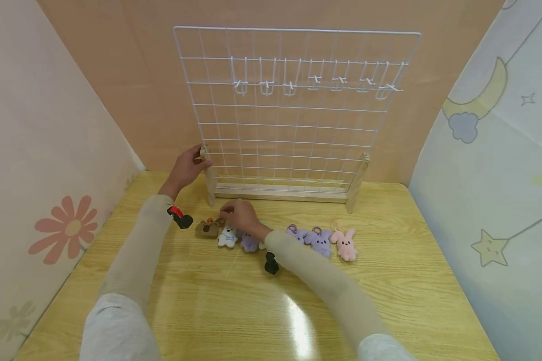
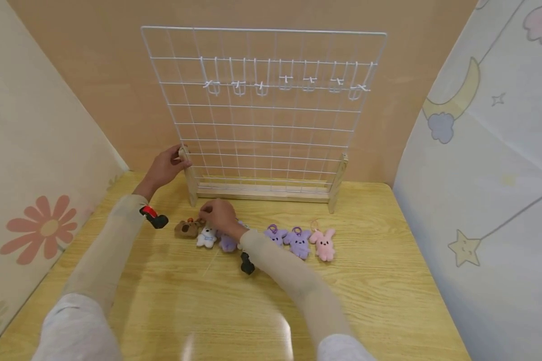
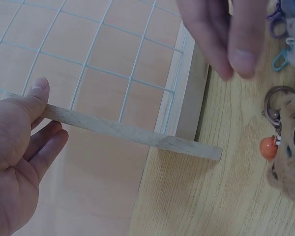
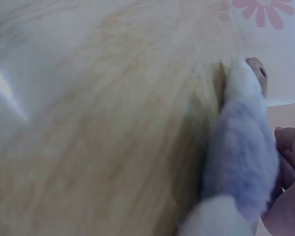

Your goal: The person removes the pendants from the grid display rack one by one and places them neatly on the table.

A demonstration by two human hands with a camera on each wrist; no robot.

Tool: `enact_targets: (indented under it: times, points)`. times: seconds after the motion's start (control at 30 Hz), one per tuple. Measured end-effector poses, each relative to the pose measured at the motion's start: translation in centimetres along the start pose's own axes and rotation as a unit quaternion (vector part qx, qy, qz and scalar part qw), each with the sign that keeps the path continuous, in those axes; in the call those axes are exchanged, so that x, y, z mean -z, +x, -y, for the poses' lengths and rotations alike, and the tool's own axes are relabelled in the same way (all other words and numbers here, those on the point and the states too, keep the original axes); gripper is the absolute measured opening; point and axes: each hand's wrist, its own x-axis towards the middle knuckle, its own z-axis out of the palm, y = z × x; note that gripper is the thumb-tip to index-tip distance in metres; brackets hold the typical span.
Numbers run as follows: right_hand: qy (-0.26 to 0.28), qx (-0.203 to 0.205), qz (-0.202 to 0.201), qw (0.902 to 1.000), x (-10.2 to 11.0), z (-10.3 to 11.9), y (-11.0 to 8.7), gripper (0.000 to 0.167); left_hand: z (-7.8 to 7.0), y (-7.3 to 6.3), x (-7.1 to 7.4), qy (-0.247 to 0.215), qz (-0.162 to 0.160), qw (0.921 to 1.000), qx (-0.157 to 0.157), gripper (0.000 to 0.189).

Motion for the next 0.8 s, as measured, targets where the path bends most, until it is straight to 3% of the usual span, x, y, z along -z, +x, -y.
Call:
enact_targets:
  times: [0.33, 0.8]
  points:
    - [0.032, 0.021, -0.026, 0.9989, 3.6, 0.2, -0.8, 0.025, 0.0, -0.1, 0.3, 0.001, -0.001, 1.0000, -0.004, 0.064]
    - [0.047, 0.042, -0.116, 0.9912, 11.6, -2.1, -5.8, 0.023, 1.0, -0.9, 0.7, -0.020, 0.022, 0.9995, 0.008, 0.078]
